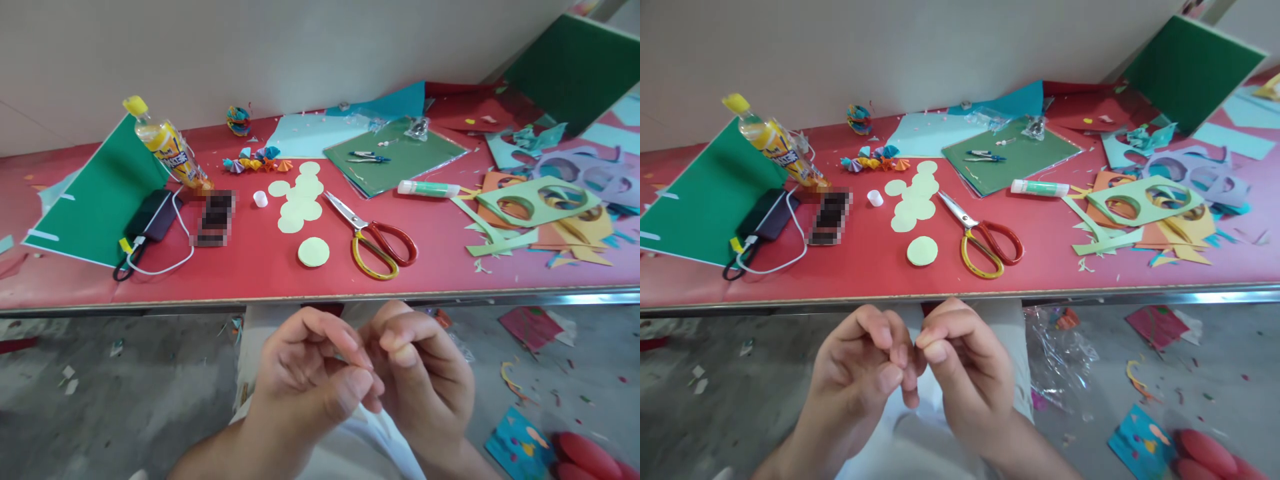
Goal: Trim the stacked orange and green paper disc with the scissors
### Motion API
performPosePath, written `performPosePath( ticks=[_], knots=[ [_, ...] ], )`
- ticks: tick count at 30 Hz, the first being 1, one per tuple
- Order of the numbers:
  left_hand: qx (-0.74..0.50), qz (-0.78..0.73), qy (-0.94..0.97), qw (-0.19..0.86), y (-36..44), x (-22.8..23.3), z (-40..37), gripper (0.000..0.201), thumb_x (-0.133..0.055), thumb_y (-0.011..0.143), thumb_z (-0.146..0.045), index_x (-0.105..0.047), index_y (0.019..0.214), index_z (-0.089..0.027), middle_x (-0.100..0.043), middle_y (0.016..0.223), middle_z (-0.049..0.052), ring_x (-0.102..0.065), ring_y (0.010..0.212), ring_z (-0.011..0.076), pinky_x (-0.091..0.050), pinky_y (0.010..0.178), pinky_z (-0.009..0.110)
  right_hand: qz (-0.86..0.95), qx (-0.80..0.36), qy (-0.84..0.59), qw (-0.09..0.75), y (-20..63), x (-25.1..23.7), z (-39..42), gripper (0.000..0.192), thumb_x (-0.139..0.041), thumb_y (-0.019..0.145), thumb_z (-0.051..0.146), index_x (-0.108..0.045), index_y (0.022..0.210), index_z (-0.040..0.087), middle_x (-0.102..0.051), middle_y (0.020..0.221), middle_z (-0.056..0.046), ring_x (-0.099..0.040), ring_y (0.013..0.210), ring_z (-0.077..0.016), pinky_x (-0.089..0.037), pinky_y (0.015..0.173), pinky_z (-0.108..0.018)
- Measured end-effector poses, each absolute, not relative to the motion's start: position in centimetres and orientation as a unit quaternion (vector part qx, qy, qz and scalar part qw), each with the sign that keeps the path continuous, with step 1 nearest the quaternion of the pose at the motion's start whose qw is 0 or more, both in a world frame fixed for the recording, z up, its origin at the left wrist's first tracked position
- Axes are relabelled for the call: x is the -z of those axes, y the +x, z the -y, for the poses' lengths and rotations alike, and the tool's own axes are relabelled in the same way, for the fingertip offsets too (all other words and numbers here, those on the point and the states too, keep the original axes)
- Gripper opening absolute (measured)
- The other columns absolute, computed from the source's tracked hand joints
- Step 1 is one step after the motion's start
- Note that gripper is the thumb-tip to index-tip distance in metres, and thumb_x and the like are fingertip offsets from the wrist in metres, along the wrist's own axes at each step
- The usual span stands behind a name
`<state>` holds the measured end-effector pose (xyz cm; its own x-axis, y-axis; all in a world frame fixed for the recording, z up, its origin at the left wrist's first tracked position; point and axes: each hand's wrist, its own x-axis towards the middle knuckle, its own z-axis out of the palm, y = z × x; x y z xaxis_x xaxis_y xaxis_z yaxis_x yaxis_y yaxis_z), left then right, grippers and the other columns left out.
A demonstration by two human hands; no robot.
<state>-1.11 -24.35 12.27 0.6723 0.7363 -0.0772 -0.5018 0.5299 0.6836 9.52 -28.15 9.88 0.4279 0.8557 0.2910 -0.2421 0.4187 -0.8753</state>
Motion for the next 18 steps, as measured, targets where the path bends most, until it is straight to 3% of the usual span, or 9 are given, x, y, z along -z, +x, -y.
performPosePath(
  ticks=[7, 11, 14, 18],
  knots=[
    [-0.383, -0.194, 0.377, 0.821, -1.1, -12.4, 24.4, 0.018, -0.058, 0.081, -0.006, -0.059, 0.088, -0.022, -0.055, 0.080, -0.004, -0.058, 0.070, 0.0047, -0.054, 0.062, 0.016, 0.402, -0.342, -0.392, 0.754, 9.5, -9.5, 28.2, 0.011, -0.048, 0.091, 0.019, -0.058, 0.088, 0.023, -0.048, 0.071, 0.002, -0.052, 0.054, -0.0087, -0.045, 0.045, -0.022],
    [-0.452, -0.236, 0.574, 0.640, -1.0, -12.5, 24.5, 0.024, -0.060, 0.074, 0.001, -0.058, 0.087, -0.019, -0.058, 0.080, -0.001, -0.058, 0.072, 0.0080, -0.053, 0.064, 0.019, 0.464, -0.269, -0.406, 0.740, 9.8, -8.7, 28.3, 0.012, -0.048, 0.090, 0.014, -0.058, 0.091, 0.022, -0.054, 0.073, 0.001, -0.055, 0.066, -0.0122, -0.048, 0.057, -0.027],
    [-0.485, -0.216, 0.691, 0.491, -0.9, -12.4, 24.3, 0.027, -0.065, 0.068, 0.004, -0.057, 0.086, -0.015, -0.061, 0.081, 0.002, -0.060, 0.075, 0.0105, -0.053, 0.067, 0.020, 0.499, -0.224, -0.405, 0.732, 9.9, -8.2, 28.5, 0.017, -0.050, 0.087, 0.009, -0.058, 0.095, 0.021, -0.057, 0.078, 0.000, -0.056, 0.069, -0.0125, -0.049, 0.058, -0.027],
    [-0.472, -0.200, 0.725, 0.460, -0.9, -12.4, 24.0, 0.022, -0.065, 0.071, 0.001, -0.056, 0.086, -0.012, -0.060, 0.083, 0.004, -0.061, 0.075, 0.0105, -0.054, 0.066, 0.019, 0.522, -0.199, -0.414, 0.718, 10.2, -8.0, 28.6, 0.026, -0.050, 0.081, 0.000, -0.057, 0.097, 0.020, -0.058, 0.080, -0.001, -0.057, 0.071, -0.0132, -0.049, 0.057, -0.028]
  ],
)
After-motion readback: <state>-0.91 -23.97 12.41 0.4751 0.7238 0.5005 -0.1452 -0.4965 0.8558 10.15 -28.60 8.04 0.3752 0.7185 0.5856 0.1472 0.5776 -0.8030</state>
